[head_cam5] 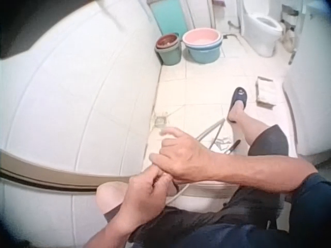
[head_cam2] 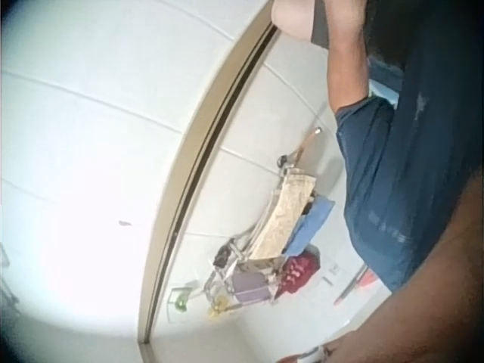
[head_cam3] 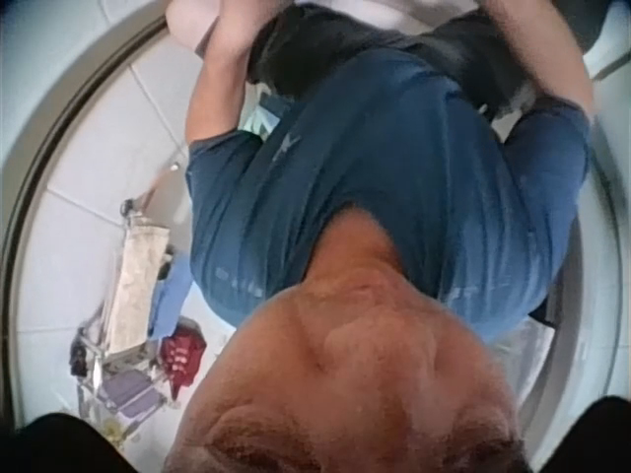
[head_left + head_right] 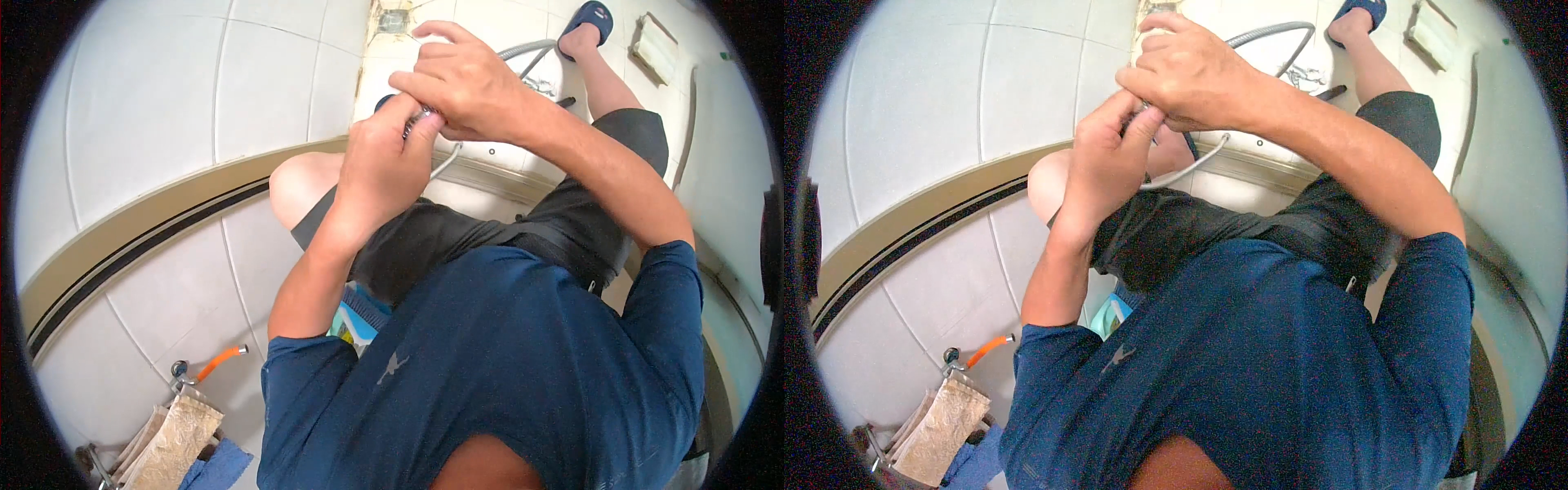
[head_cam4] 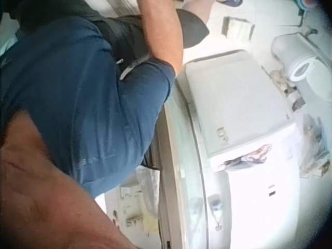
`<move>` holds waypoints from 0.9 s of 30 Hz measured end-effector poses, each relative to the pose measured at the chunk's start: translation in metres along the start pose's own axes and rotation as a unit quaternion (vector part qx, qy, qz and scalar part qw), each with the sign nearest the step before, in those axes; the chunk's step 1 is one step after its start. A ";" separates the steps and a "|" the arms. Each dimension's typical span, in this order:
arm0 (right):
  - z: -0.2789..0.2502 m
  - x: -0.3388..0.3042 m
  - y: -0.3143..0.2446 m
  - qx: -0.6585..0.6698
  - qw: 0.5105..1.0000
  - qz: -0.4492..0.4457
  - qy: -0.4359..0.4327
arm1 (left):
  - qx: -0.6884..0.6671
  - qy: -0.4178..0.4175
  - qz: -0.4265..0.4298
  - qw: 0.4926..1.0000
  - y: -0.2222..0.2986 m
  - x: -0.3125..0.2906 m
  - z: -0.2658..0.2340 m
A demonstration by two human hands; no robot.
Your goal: The person holds a flexible metal shower hose and a bidet sprayer head, attempting to connect or disconnect them while using a piece of steel wool to clean the connection point.
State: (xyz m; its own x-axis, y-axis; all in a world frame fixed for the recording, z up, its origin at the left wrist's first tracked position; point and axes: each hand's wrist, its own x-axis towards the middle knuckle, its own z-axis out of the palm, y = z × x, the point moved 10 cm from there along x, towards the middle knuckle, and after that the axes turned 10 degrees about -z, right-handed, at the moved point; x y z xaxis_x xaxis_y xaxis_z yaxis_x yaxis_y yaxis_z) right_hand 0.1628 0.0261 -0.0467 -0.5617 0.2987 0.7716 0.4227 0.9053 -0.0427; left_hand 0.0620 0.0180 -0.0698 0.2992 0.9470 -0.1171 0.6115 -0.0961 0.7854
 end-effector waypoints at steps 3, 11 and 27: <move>-0.005 -0.014 0.019 0.025 1.000 -0.006 -0.001 | 0.082 -0.018 -0.059 0.995 0.021 -0.011 -0.009; 0.002 -0.066 0.085 -0.111 0.987 0.096 -0.068 | 0.099 0.039 -0.015 0.994 0.019 -0.021 -0.013; -0.005 -0.010 0.021 -0.009 0.998 0.006 0.066 | 0.288 0.134 0.243 0.917 0.043 -0.013 -0.005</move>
State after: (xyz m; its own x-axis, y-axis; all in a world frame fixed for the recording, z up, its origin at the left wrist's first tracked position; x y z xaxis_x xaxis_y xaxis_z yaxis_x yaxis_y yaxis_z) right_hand 0.1805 0.0402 -0.0523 -0.4579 0.2667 0.8481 0.4431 0.8955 -0.0424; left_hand 0.0807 0.0030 -0.0311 0.4948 0.7837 0.3755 0.7625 -0.5988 0.2449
